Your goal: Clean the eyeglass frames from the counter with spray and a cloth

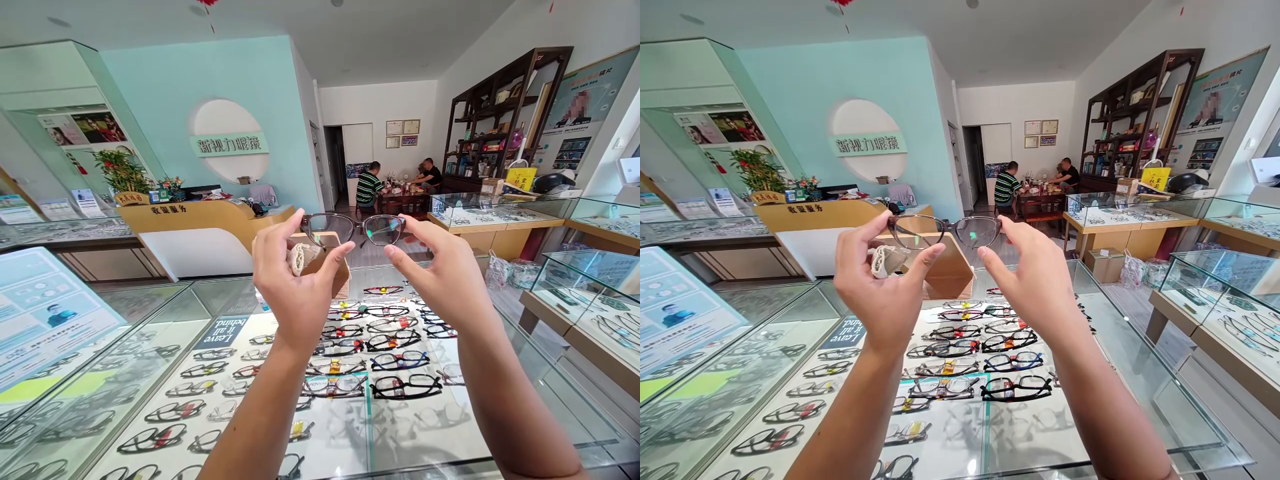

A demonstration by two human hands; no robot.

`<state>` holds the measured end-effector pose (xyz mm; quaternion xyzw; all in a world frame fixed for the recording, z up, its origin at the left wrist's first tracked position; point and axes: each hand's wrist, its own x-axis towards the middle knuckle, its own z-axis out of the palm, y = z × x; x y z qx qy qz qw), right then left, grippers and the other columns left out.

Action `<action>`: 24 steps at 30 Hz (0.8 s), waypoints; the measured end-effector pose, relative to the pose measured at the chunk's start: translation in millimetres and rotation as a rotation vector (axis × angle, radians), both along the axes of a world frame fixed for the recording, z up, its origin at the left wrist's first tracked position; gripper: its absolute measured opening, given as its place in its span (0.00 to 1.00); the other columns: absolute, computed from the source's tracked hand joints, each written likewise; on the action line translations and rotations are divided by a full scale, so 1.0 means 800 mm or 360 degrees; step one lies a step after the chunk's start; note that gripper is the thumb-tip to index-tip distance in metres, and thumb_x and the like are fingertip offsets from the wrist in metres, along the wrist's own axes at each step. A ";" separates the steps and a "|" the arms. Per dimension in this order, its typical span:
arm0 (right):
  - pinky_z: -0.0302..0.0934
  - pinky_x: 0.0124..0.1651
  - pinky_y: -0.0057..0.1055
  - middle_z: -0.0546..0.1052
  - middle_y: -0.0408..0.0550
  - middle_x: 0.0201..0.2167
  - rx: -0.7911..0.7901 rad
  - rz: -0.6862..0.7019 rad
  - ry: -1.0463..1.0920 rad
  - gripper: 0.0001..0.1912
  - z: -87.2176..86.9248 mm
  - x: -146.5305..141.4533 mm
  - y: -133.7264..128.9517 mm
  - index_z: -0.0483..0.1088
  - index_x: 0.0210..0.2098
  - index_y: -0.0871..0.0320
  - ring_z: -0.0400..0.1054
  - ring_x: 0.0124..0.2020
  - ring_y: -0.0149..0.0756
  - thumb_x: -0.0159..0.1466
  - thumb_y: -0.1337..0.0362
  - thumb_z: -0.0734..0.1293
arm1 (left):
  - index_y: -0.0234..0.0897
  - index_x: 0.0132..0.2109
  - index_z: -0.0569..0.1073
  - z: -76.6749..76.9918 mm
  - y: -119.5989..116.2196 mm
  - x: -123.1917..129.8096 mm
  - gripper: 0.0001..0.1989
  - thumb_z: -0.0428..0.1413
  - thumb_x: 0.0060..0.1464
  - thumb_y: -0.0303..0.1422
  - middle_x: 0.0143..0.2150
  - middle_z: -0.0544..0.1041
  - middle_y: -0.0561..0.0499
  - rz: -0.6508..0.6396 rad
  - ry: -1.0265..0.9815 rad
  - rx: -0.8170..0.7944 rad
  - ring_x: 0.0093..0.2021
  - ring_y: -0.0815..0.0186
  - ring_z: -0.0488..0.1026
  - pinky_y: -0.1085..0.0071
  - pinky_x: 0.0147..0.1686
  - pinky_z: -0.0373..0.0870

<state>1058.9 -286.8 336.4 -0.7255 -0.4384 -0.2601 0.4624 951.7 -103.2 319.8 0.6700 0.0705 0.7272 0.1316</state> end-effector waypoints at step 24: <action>0.73 0.61 0.53 0.79 0.56 0.59 0.0432 -0.0102 -0.0382 0.23 -0.010 -0.021 0.023 0.71 0.66 0.50 0.76 0.57 0.52 0.73 0.60 0.70 | 0.45 0.62 0.76 -0.004 0.013 0.013 0.31 0.74 0.55 0.43 0.63 0.79 0.43 -0.0381 0.0128 -0.0374 0.67 0.51 0.75 0.53 0.65 0.74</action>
